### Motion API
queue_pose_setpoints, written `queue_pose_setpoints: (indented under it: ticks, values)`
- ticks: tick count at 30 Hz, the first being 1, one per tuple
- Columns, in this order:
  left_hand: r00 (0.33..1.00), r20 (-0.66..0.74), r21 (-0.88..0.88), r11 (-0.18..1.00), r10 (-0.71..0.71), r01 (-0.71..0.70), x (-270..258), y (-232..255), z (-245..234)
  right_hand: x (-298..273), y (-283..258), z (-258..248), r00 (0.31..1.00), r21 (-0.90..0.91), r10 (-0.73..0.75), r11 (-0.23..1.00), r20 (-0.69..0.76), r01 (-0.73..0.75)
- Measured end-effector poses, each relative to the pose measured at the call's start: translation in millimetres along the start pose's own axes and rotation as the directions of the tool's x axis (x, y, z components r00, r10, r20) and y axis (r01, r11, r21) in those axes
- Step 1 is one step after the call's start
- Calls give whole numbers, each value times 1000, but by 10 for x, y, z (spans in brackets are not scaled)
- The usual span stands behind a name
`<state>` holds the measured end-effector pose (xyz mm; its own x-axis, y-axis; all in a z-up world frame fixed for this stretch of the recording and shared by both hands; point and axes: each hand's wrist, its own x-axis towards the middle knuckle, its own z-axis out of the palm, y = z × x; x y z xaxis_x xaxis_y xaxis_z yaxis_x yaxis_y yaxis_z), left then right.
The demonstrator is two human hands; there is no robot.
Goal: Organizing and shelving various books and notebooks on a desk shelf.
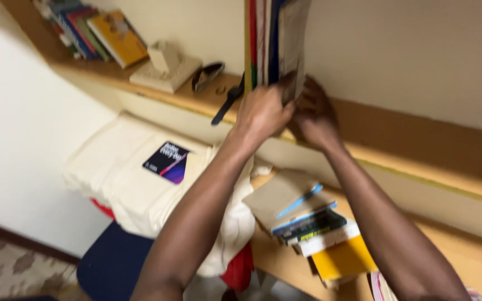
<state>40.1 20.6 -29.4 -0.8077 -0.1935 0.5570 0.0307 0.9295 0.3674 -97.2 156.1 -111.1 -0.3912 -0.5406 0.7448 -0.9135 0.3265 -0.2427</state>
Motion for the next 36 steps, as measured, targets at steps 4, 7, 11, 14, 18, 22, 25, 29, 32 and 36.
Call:
queue_pose_setpoints:
  ticks: [4, 7, 11, 14, 18, 22, 25, 29, 32, 36]
  values:
    - [996, 80, -69, 997, -31, 37, -76, 149, -293, 49, -224, -206, 935, 494, 353, 806, 41, -326]
    - [994, 111, -184, 983, -4, 24, -261, 249, -442, -2, -288, -331, 946, 486, 325, 825, 11, -289]
    - [966, -184, -219, 950, 183, -222, -476, 30, 164, -107, -466, -482, 967, 474, 235, 865, -98, -162]
    - [967, -227, -300, 937, 115, -182, -788, 208, 288, -239, -653, -545, 969, 485, 151, 874, -197, -38]
    - [990, 22, -428, 894, -137, 133, -1090, 266, 446, -466, -802, -627, 977, 535, 160, 843, -141, -61]
    - [989, 12, -407, 903, -148, 140, -1277, 213, 497, -714, -766, -618, 987, 614, 161, 779, -3, -125]
    - [978, 75, -397, 894, -193, 207, -1393, 215, 548, -921, -669, -581, 979, 653, 184, 731, 89, -197]
    - [960, 150, -368, 888, -238, 278, -1488, 149, 832, -1232, -425, -514, 956, 635, 245, 716, 162, -291]
    - [953, 158, -373, 878, -259, 300, -1573, 39, 1148, -1471, -232, -422, 925, 631, 316, 679, 211, -376]
    - [935, 186, -363, 864, -301, 350, -1640, -75, 1515, -1735, -30, -261, 862, 596, 452, 634, 231, -492]
